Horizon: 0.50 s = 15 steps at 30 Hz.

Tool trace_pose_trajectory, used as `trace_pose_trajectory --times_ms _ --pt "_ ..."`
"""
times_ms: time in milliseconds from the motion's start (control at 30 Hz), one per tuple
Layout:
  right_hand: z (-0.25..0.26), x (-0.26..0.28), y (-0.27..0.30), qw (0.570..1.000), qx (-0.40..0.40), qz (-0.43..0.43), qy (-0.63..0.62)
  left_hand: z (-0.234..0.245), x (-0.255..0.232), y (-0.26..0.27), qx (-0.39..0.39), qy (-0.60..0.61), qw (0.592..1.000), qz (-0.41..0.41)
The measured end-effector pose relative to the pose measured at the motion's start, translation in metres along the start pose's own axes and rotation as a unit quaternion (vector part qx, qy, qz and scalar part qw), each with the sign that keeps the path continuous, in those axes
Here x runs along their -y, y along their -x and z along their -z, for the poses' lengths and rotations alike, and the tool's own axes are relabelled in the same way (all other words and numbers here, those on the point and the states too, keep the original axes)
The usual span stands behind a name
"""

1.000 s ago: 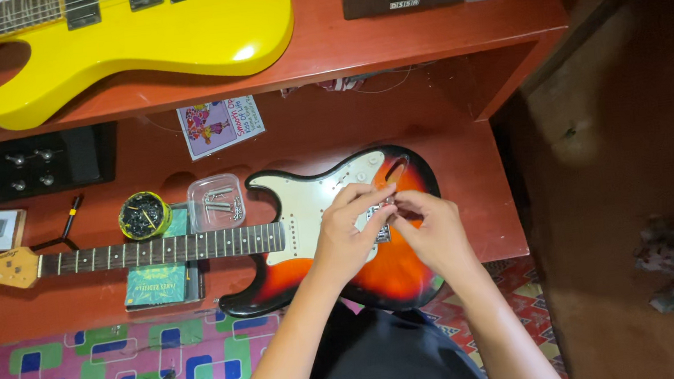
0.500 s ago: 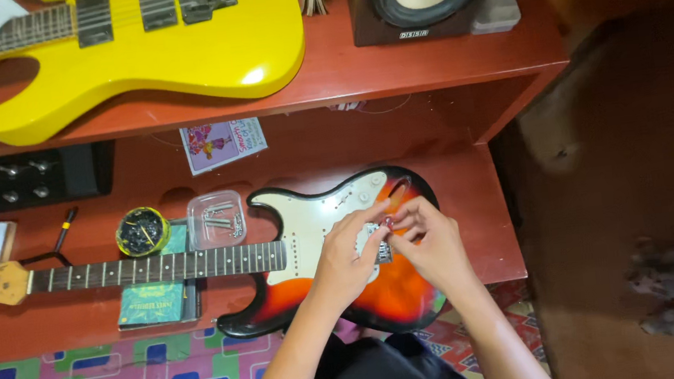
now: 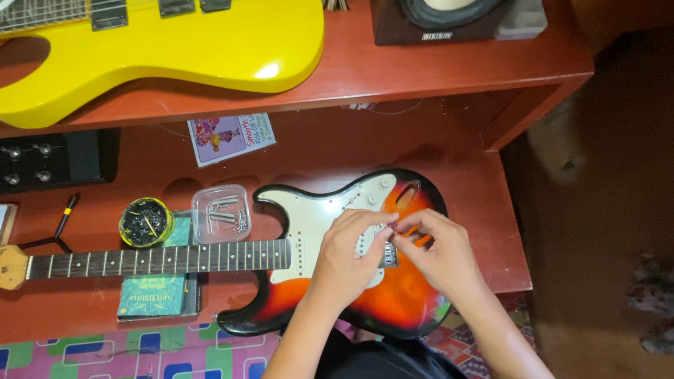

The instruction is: The person is repairing a sunburst electric guitar by adjusting the bridge and strings. They use a screwdriver to tighten screws on the bridge and manipulate the strings with their hands.

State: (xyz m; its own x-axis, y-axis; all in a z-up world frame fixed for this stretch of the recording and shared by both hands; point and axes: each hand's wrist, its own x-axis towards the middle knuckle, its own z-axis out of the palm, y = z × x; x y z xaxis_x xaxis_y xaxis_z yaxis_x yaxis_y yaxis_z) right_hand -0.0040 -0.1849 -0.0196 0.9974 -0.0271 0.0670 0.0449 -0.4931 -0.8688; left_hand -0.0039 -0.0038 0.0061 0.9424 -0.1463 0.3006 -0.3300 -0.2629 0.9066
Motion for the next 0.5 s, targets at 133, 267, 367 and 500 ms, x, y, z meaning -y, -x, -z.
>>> trace_pose_trajectory --times_ms 133,267,367,500 --pt "-0.001 0.001 -0.005 0.999 0.016 -0.019 -0.024 -0.009 -0.002 -0.001 -0.025 0.025 0.999 0.031" --pt "-0.006 0.004 -0.008 0.998 0.007 -0.044 -0.039 -0.013 -0.007 -0.004 -0.026 0.039 0.998 0.042" --pt "-0.01 -0.006 -0.004 0.996 -0.003 -0.079 -0.038 -0.016 -0.008 -0.002 -0.01 0.033 0.999 0.024" --pt "0.009 0.047 0.005 0.987 0.02 -0.136 -0.088 -0.011 -0.011 -0.002 -0.027 0.025 0.999 0.024"
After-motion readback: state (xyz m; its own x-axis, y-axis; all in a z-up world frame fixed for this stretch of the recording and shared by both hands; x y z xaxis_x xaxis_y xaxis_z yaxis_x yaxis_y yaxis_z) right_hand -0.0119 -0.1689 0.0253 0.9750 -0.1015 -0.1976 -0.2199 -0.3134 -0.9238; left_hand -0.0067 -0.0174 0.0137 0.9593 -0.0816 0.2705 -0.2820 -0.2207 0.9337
